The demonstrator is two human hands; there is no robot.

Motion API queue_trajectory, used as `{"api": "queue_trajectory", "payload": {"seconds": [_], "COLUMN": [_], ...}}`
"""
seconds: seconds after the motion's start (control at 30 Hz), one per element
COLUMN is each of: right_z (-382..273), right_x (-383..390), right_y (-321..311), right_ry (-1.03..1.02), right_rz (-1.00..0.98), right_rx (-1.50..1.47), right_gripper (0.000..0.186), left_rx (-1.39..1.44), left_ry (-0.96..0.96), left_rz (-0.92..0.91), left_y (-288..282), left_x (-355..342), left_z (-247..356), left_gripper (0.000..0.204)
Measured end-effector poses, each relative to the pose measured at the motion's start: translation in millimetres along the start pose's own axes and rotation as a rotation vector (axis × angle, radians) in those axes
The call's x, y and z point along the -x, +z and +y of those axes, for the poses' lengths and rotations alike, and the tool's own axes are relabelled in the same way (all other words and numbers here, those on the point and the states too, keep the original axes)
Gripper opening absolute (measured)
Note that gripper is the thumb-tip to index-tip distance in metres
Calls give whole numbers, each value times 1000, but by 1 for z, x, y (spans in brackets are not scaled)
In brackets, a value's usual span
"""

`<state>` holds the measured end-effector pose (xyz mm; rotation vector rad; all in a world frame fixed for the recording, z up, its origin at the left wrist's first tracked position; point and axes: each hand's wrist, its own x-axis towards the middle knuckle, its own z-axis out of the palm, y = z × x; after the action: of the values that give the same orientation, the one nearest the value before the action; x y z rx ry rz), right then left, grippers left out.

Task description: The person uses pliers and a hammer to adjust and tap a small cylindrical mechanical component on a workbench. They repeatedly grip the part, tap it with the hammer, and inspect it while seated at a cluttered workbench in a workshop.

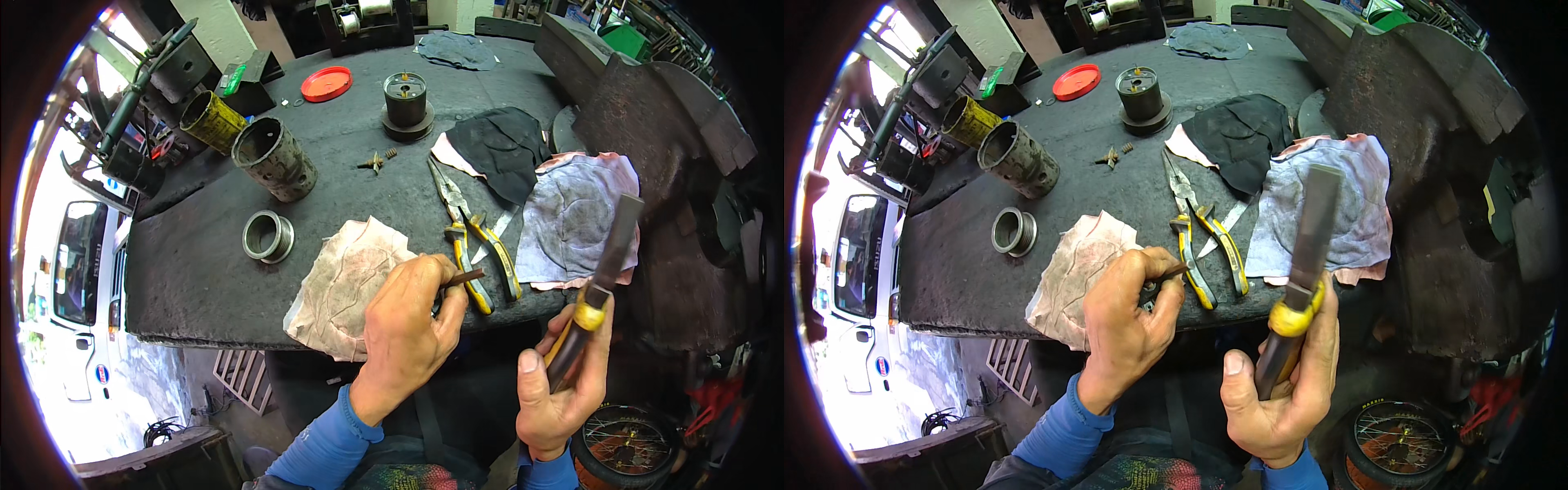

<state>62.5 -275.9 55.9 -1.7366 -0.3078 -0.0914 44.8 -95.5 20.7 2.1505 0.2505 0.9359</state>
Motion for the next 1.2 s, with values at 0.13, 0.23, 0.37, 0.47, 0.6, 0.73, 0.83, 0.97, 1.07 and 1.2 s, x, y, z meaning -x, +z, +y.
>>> {"api": "queue_trajectory", "payload": {"seconds": [0.13, 0.23, 0.37, 0.47, 0.6, 0.73, 0.83, 0.97, 1.07, 1.2], "right_z": [14, 9, -2, -8, -11, 15, 15, 10, 1, 22], "right_x": [-15, -19, -31, -25, -17, -16, -15, -19, -9, -4], "right_y": [-3, -4, -15, -14, 3, -3, -3, -11, -6, -2], "right_ry": [-318, -309, -285, -156, -54, -273, -300, -351, -206, -258], "right_rz": [-216, -370, -382, 1, 97, -248, -399, -293, 152, -136], "right_rx": [242, 374, 353, 27, -396, 265, 382, 357, -46, 209], "right_gripper": [97, 95, 89, 100, 103, 98, 93, 91, 93, 87], "left_rx": [0, 16, -7, -20, 16, 14, 28, 41, 49, 58], "left_ry": [-27, -55, -58, -46, -37, -31, -69, -64, -50, -56], "left_rz": [-35, -43, -31, -31, -55, -72, -100, -91, -83, -86], "left_y": [-3, -4, -5, -6, -5, -8, -9, -11, -8, -7], "left_x": [1, 0, 0, -3, -3, -2, 0, 2, 1, 2], "left_z": [1, 3, 2, 5, 3, 2, 3, 2, 1, 0], "left_gripper": [24, 25, 27, 17, 18, 20, 26, 28, 27, 27]}}
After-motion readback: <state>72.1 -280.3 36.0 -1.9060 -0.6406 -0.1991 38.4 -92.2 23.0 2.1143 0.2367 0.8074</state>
